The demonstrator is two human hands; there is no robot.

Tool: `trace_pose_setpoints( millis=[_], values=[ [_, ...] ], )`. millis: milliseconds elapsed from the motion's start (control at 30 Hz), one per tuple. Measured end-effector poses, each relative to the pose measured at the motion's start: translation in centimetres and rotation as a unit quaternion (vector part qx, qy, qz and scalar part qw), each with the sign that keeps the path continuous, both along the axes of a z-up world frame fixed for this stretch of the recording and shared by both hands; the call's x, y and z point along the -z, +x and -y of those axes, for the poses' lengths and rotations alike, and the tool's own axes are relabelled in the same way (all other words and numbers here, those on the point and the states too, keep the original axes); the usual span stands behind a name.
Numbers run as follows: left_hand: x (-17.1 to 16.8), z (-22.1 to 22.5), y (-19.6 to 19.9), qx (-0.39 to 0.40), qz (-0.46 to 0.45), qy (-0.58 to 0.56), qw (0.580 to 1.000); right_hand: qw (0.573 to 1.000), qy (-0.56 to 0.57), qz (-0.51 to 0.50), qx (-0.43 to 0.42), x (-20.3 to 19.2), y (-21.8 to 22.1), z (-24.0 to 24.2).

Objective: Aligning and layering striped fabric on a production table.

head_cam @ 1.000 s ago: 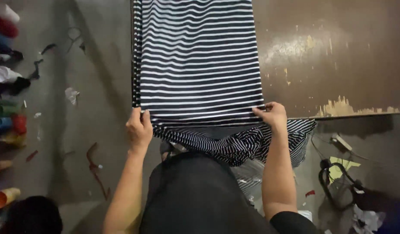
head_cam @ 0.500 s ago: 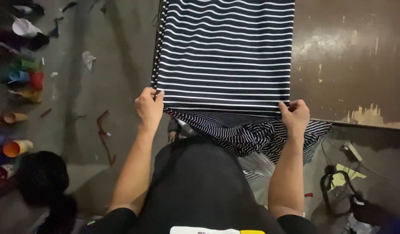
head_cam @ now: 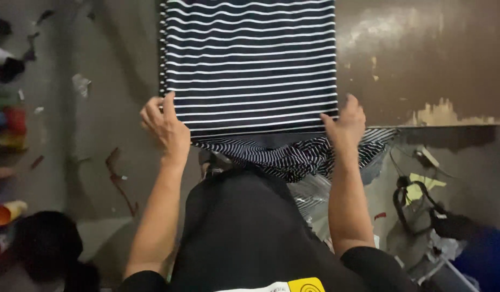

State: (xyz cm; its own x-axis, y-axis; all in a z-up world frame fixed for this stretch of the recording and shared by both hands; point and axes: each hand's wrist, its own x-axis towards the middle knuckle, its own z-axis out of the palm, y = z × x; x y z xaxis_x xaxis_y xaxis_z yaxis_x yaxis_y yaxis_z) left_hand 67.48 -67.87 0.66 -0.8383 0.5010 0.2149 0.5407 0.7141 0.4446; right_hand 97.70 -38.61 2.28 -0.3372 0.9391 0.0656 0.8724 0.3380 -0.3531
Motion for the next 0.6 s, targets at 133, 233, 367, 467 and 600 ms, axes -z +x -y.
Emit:
trace_pose_setpoints(
  millis=[133, 233, 367, 467, 600],
  values=[
    [1.1, -4.1, -0.9, 0.133, -0.088, -0.026, 0.987, 0.986, 0.072, 0.0, -0.153, -1.4, -5.7, 0.9],
    [1.3, -4.9, -1.3, 0.201, -0.07, -0.064, 0.975, 0.957, 0.115, 0.037, -0.265, 2.1, -7.3, 0.1],
    [2.5, -3.8, -2.7, 0.174, -0.007, -0.114, 0.978, 0.955, 0.061, 0.124, -0.263, 4.9, -5.9, -1.6],
    [2.1, -3.4, -2.9, 0.166, -0.015, -0.1, 0.981, 0.967, 0.039, 0.107, -0.227, 4.8, -5.5, -1.8],
    [1.5, -4.4, -2.6, 0.159, -0.031, -0.085, 0.983, 0.967, 0.04, 0.112, -0.225, 2.6, -6.9, -2.0]
  ],
)
